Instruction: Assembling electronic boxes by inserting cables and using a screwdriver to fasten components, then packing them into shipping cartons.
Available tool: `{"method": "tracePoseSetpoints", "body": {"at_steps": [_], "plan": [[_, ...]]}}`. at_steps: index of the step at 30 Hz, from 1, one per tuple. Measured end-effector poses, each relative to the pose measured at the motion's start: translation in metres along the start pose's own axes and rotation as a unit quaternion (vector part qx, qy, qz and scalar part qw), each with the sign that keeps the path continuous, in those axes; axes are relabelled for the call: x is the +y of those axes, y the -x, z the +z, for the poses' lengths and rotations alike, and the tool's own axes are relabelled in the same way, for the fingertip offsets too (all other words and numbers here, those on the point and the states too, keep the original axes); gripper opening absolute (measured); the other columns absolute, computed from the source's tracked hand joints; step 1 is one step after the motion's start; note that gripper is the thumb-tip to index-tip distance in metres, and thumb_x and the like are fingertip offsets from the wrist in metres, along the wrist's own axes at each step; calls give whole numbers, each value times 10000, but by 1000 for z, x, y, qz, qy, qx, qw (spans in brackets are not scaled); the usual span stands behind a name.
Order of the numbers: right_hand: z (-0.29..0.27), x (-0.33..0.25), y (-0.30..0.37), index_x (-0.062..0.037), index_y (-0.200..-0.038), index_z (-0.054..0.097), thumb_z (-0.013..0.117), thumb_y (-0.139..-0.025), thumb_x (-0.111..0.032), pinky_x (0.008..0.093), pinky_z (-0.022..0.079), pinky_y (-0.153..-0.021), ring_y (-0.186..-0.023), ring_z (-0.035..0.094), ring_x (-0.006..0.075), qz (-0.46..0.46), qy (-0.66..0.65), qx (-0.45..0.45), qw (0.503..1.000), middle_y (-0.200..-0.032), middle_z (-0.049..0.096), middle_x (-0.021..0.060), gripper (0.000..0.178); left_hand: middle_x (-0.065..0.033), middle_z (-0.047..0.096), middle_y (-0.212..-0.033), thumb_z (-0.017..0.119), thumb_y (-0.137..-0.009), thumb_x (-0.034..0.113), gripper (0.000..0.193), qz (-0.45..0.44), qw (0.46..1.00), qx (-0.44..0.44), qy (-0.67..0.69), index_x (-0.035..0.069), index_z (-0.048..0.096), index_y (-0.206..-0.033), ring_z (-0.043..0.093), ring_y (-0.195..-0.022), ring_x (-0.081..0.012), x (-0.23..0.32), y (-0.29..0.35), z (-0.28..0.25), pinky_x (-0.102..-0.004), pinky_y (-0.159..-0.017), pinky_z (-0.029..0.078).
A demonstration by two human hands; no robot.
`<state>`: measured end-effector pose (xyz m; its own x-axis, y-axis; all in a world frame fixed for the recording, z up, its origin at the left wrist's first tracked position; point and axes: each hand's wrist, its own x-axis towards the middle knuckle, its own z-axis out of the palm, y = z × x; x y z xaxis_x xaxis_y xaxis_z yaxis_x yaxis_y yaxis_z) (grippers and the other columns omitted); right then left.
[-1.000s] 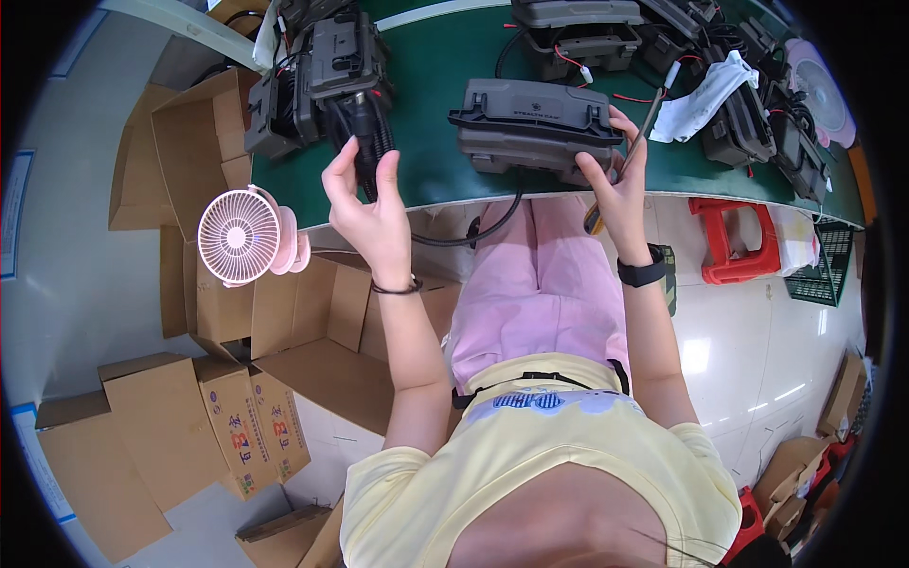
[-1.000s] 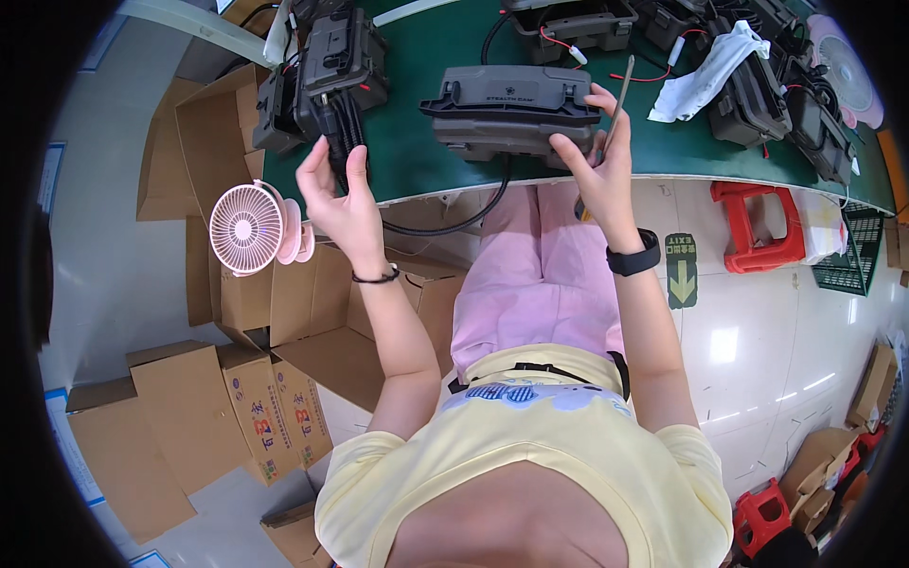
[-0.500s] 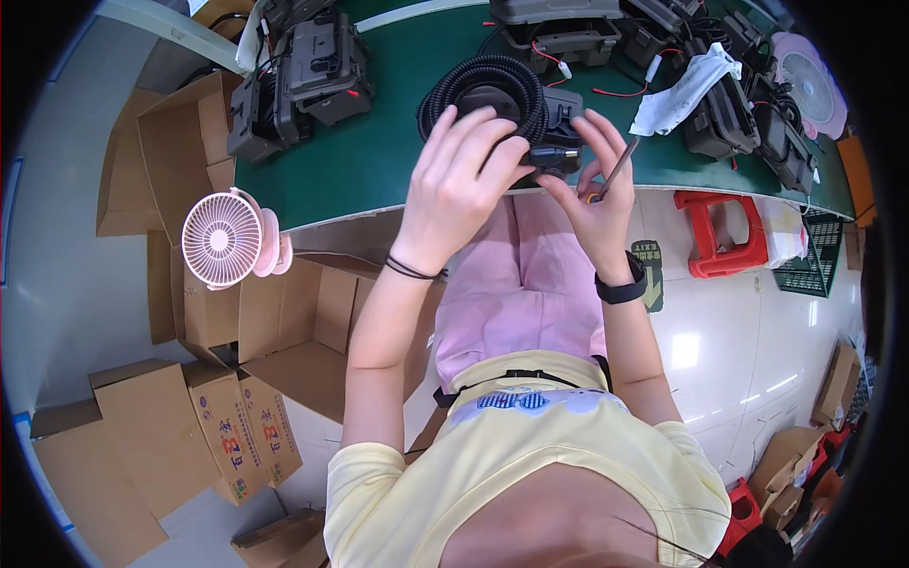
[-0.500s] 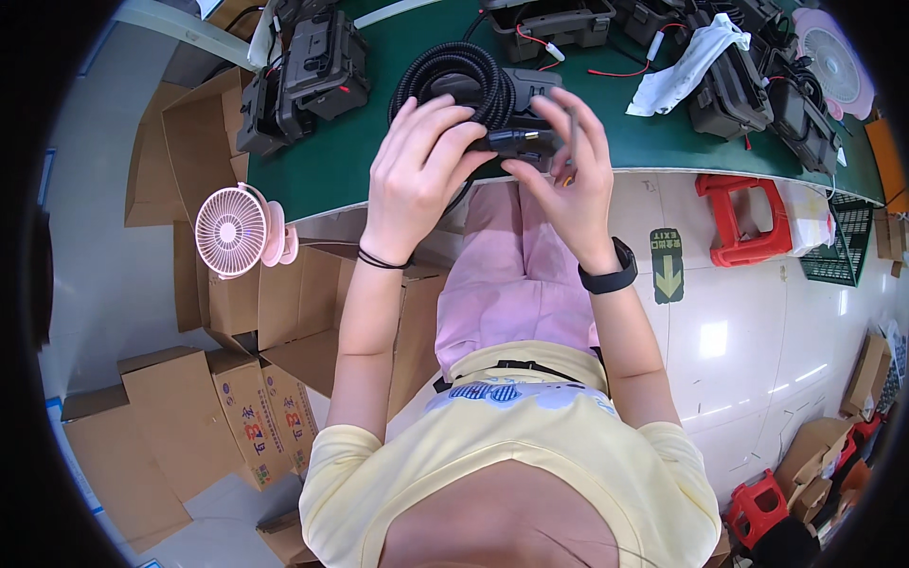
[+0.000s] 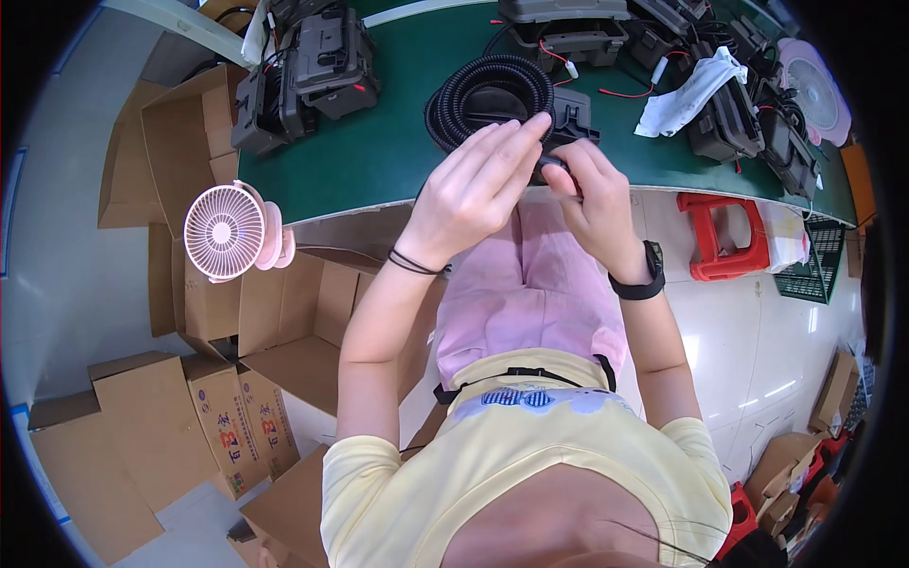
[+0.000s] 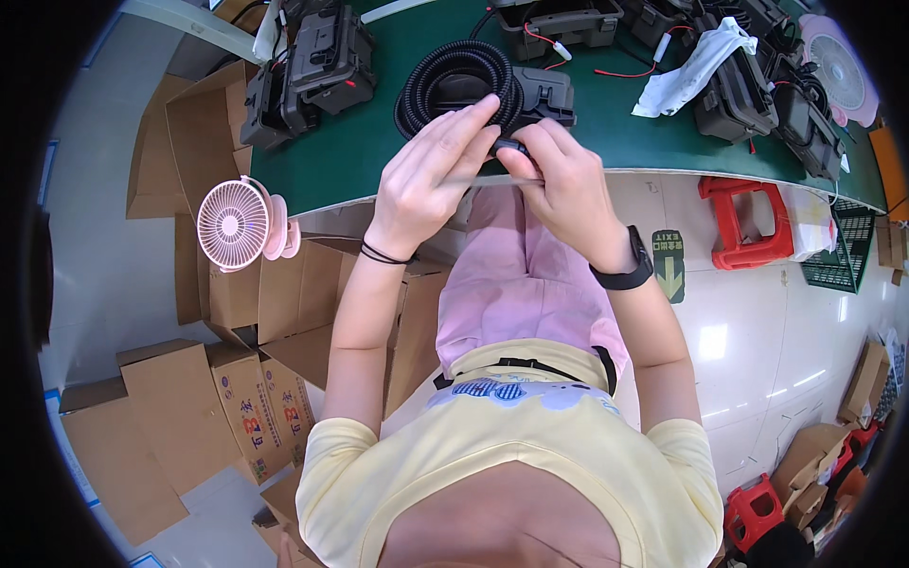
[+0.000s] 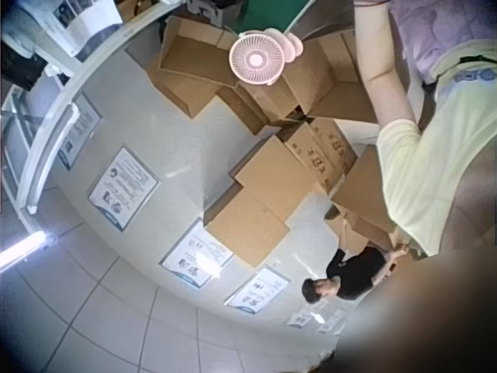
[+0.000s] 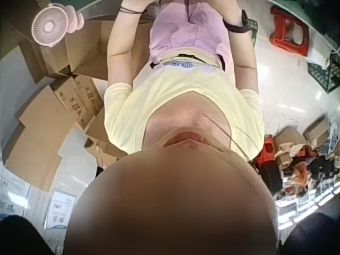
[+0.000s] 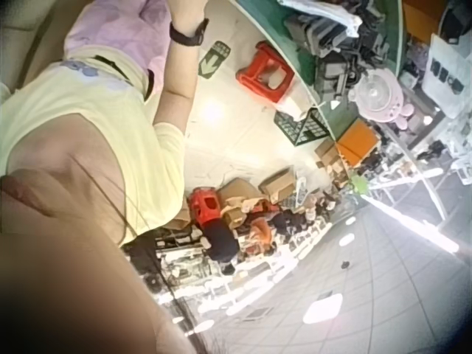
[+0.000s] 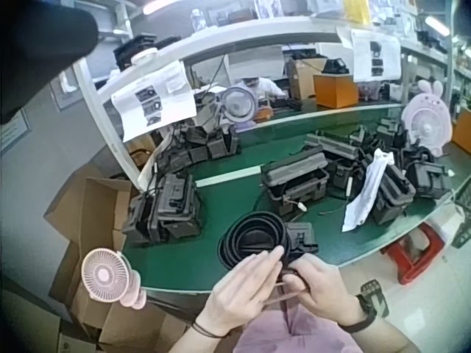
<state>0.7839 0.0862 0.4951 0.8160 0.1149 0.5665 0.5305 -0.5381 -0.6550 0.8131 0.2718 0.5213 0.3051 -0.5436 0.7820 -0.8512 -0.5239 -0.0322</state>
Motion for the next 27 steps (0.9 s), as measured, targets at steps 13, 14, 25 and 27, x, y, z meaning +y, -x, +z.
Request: {"method": "tracePoseSetpoints", "body": {"at_steps": [13, 14, 25, 27], "plan": [[-13, 16, -9, 2, -837, 640, 570, -1025, -281, 231, 408, -585, -616, 488, 71, 193, -250, 78, 946, -748, 613, 16, 347, -16, 682, -1214, 808, -764, 307, 392, -25, 994, -85, -66, 192, 663, -1110, 659, -1114, -206, -24, 12, -11, -482, -1094, 398], [-16, 26, -17, 11, -929, 695, 601, -1006, -235, 223, 392, -602, -648, 469, 53, 241, -293, 141, 914, -783, 628, 19, 275, -13, 692, -1188, 810, -767, 305, 397, -21, 994, -80, -66, 174, 663, -1112, 658, -1114, -204, -25, 13, -11, -479, -1114, 377], [-4, 55, -18, -114, -1385, 583, 658, -948, -377, 173, 339, -514, -604, 453, -2, 346, -317, -70, 880, -982, 644, -23, 516, 0, 636, -949, 696, -958, 198, 232, -647, 607, 293, 356, 52, 621, -1122, 599, -845, -120, 32, 105, -15, -281, -796, 490], [7, 41, -4, -58, -1393, 557, 725, -912, -292, 228, 450, -744, -895, 549, 78, 314, -352, -67, 879, -1181, 625, 50, 561, -8, 637, -1013, 642, -999, 278, 276, -649, 456, 305, 526, 73, 606, -1180, 603, -920, -127, 46, 122, -2, -294, -865, 496]]}}
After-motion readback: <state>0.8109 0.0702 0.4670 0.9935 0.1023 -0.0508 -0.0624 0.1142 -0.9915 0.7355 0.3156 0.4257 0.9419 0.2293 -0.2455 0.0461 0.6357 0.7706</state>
